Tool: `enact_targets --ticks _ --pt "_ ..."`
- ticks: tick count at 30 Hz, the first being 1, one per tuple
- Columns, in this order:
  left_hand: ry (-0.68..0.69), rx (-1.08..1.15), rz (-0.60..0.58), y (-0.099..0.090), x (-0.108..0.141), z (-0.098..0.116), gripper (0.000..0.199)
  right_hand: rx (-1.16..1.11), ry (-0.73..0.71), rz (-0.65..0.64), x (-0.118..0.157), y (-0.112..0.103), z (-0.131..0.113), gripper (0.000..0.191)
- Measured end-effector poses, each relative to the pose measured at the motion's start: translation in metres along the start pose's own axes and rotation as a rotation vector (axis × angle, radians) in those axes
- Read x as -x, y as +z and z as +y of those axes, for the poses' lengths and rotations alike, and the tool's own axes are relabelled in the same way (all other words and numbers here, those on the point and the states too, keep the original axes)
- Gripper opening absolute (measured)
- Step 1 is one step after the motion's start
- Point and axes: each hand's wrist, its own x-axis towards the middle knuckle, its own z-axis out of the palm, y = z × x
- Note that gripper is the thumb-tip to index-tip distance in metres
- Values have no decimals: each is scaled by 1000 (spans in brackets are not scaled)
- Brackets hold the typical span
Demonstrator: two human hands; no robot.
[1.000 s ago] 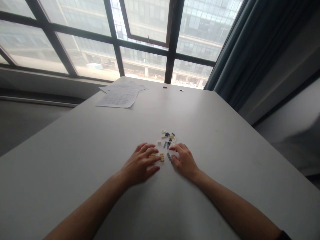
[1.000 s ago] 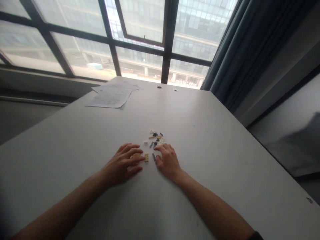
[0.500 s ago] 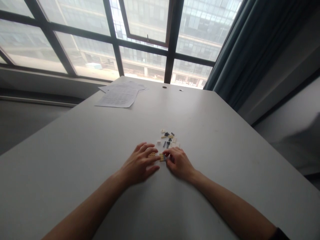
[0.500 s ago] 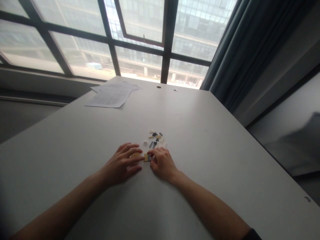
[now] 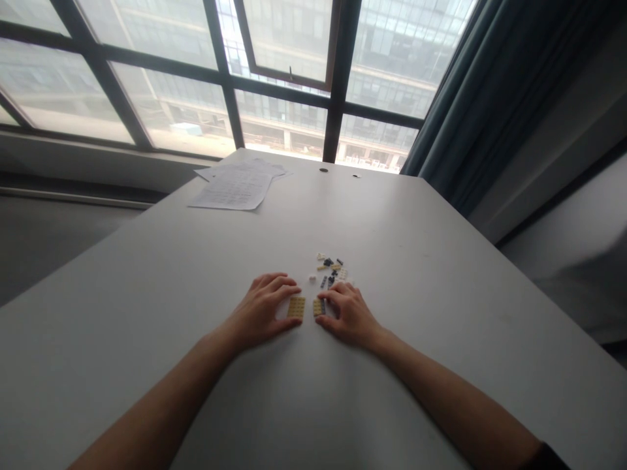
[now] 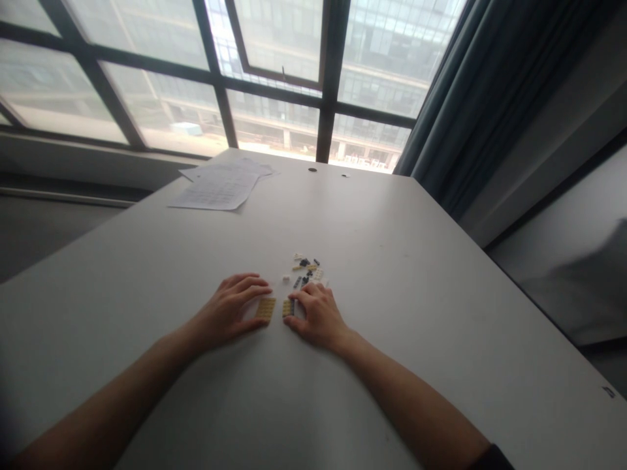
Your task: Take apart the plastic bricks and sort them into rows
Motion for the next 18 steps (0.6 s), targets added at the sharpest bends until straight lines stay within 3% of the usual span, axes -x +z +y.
enact_targets --ticks 12,18 --pt "-9 28 -83 -3 1 -6 51 4 2 7 -2 1 -5 33" --pt "-51 33 -102 -5 2 -6 38 -16 -14 22 -1 2 -1 47"
